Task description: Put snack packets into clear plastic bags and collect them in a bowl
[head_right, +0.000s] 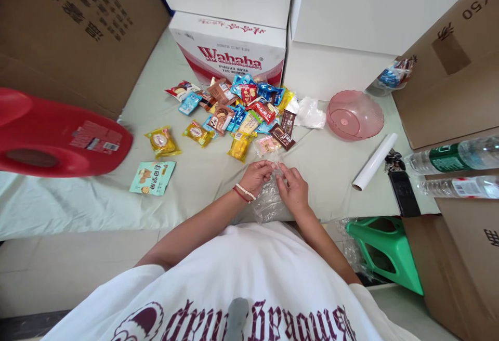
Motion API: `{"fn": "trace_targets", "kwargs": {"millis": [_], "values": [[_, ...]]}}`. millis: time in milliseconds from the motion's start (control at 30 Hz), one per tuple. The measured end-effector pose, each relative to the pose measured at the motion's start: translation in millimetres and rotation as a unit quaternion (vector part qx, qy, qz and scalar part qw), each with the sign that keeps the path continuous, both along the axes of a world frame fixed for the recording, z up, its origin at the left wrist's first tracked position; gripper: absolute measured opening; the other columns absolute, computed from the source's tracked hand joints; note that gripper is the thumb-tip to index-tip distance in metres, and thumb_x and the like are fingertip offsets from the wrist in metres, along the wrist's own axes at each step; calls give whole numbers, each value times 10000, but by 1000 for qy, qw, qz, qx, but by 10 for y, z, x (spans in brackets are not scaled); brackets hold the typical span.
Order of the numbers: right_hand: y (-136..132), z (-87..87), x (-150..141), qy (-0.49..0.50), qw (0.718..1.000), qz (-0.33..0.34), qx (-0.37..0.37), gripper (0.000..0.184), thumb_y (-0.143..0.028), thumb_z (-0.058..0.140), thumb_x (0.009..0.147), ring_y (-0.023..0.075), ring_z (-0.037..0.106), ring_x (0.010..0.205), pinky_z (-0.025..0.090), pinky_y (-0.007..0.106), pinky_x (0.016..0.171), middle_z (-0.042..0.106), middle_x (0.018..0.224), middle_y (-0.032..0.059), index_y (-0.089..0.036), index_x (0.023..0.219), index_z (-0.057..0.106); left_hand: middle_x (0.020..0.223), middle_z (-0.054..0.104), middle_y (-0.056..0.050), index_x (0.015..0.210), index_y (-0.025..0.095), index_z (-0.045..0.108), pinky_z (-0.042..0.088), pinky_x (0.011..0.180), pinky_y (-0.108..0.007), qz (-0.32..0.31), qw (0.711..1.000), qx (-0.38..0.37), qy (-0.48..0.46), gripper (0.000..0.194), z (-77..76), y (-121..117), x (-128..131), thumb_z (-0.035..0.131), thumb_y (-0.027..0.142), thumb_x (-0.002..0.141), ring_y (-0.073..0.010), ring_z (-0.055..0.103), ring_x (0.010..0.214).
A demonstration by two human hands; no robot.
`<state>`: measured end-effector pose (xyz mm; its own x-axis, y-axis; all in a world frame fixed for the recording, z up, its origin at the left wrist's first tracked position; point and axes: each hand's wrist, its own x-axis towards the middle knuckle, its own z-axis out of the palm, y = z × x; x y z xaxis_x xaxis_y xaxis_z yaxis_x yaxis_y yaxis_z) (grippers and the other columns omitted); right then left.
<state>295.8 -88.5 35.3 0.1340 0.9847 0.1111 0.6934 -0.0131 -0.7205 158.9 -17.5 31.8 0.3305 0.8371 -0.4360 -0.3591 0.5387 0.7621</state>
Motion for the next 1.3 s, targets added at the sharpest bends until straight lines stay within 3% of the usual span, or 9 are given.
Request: {"fn": "trace_targets", "kwargs": {"millis": [100,300,500,633,833,900,1033,1133,1300], "values": [[8,49,4,89,996,0,-15,453,-507,586,945,150,531,690,503,316,690,625,1081,65,-284,1329,674,611,548,46,739,142,694,276,528,-233,-12,998,51,39,349,-20,-31,3,833,441,623,-60,363,539],[85,123,-16,237,970,-54,10,321,-490,586,955,215,638,1016,501,360,934,676,1030,75,-233,970,778,633,549,47,740,147,677,306,558,-230,-24,993,86,78,383,-38,-76,5,822,489,649,-73,407,577],[126,56,42,258,959,-116,-16,327,-521,615,894,205,606,910,495,351,868,676,951,59,-216,907,732,608,512,56,723,164,623,346,571,-220,-23,995,76,60,341,-7,-64,-100,791,458,679,-75,424,574],[147,44,165,314,933,-177,-9,359,-579,571,884,177,559,844,495,309,796,650,964,39,-227,919,631,909,654,-14,785,179,575,500,773,-272,-17,998,57,-11,368,69,-82,-329,800,458,699,-125,600,836],[131,238,-49,264,963,14,-51,315,-515,707,833,204,600,951,500,333,873,657,1032,44,-242,985,670,889,656,-20,800,169,601,506,831,-294,-10,992,126,24,333,138,-199,-374,765,459,782,-120,598,823],[148,260,-137,288,957,4,-38,263,-474,711,839,193,605,932,500,326,867,656,978,31,-238,948,671,876,663,-19,792,169,599,506,826,-292,9,990,138,26,322,154,-204,-350,762,447,785,-116,597,804],[205,252,-78,428,899,-94,-9,257,-463,701,846,167,617,882,525,300,768,642,965,17,-243,913,587,985,688,-30,772,189,516,546,875,-357,75,995,56,-39,368,196,-132,-478,805,408,709,-161,671,907],[222,273,89,488,858,-157,-23,349,-489,744,792,145,627,762,514,250,600,620,875,-8,-254,909,513,874,653,10,787,204,463,570,768,-323,115,992,7,-42,371,224,-60,-690,792,355,710,-119,660,745],[264,399,410,432,881,-185,-60,392,-489,774,739,64,434,442,273,172,349,555,676,-65,-247,870,495,763,567,71,846,218,454,396,445,-185,99,994,13,53,287,222,124,-1055,724,303,796,-34,441,452]]}}
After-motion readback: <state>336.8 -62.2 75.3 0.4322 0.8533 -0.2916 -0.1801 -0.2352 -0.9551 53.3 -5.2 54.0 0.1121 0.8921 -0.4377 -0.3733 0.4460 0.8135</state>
